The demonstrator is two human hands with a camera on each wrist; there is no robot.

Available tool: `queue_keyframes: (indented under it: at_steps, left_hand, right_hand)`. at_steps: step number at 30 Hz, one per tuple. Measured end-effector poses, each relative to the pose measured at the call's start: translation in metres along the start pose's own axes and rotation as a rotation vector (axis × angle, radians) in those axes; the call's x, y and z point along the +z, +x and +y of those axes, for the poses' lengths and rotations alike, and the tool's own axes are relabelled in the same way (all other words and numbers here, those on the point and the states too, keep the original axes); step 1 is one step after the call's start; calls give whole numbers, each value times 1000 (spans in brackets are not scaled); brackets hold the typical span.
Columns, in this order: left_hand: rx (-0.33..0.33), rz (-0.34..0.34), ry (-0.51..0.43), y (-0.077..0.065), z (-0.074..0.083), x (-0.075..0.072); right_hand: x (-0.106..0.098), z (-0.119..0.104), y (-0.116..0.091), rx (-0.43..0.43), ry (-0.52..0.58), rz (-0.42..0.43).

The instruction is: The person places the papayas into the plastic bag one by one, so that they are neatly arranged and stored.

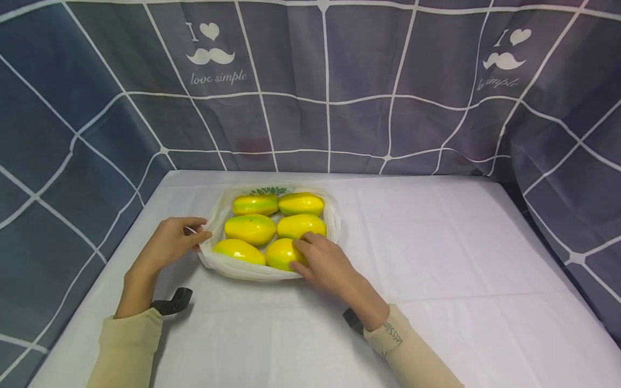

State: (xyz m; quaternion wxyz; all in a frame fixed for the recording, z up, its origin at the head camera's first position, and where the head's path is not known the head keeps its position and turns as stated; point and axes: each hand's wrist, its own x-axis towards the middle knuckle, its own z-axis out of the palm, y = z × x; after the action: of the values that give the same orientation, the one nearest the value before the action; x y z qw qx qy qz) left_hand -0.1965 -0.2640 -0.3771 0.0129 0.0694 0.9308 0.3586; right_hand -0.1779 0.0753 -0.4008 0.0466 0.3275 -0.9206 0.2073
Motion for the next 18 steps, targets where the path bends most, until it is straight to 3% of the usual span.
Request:
queue_keyframes:
  at_steps: [9, 13, 18]
  left_hand:
    - [-3, 19, 3, 1, 2, 1]
    - [6, 107, 18, 2, 1, 0]
    - [64, 245, 7, 4, 1, 1]
  right_hand:
    - [-3, 1, -6, -22, 6, 43]
    - [-7, 4, -6, -29, 33, 84]
    - [-14, 12, -5, -50, 31, 170]
